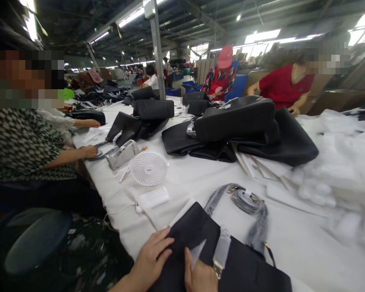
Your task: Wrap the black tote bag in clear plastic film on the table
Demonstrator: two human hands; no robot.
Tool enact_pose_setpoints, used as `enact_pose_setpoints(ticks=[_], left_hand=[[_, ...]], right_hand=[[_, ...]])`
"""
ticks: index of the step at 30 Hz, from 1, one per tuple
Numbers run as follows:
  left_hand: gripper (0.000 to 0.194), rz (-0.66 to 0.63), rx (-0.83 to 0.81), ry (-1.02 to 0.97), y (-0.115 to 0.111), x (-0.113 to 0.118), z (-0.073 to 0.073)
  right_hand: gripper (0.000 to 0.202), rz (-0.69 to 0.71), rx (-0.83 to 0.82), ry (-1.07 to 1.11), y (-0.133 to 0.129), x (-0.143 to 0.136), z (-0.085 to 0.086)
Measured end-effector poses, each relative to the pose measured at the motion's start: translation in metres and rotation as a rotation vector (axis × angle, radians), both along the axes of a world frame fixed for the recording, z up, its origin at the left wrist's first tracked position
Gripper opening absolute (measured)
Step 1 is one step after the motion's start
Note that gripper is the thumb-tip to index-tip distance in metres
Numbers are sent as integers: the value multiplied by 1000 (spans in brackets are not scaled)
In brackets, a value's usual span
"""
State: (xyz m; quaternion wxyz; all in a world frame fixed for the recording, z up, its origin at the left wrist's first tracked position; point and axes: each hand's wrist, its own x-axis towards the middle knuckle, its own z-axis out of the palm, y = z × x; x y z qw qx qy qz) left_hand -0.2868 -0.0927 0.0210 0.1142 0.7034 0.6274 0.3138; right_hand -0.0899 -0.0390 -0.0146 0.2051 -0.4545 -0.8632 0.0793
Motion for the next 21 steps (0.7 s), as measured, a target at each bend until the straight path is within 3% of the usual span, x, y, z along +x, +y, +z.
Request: enact_pose_setpoints(ticks=[2, 5, 9, 12, 16, 21], left_hand=[[25, 13, -44, -6, -2, 4, 10], [27, 66, -91, 1, -7, 14, 19], [42, 195, -133, -32, -9, 28, 21], [28, 284, -182, -109, -2, 30, 22], [10, 283, -163, -305, 12, 21, 22], [2, 342, -162, -480, 24, 16, 14]], right_hand=[[48, -50, 24, -116, 2, -10, 10], [37, -52, -99, -144, -3, -20, 29], [16, 73, -164, -53, -12, -18, 43], [14, 120, -103, 36, -14, -11, 39], [12, 187, -69, 173, -11, -6, 28], [31, 263, 171, 157, -4, -13, 22]])
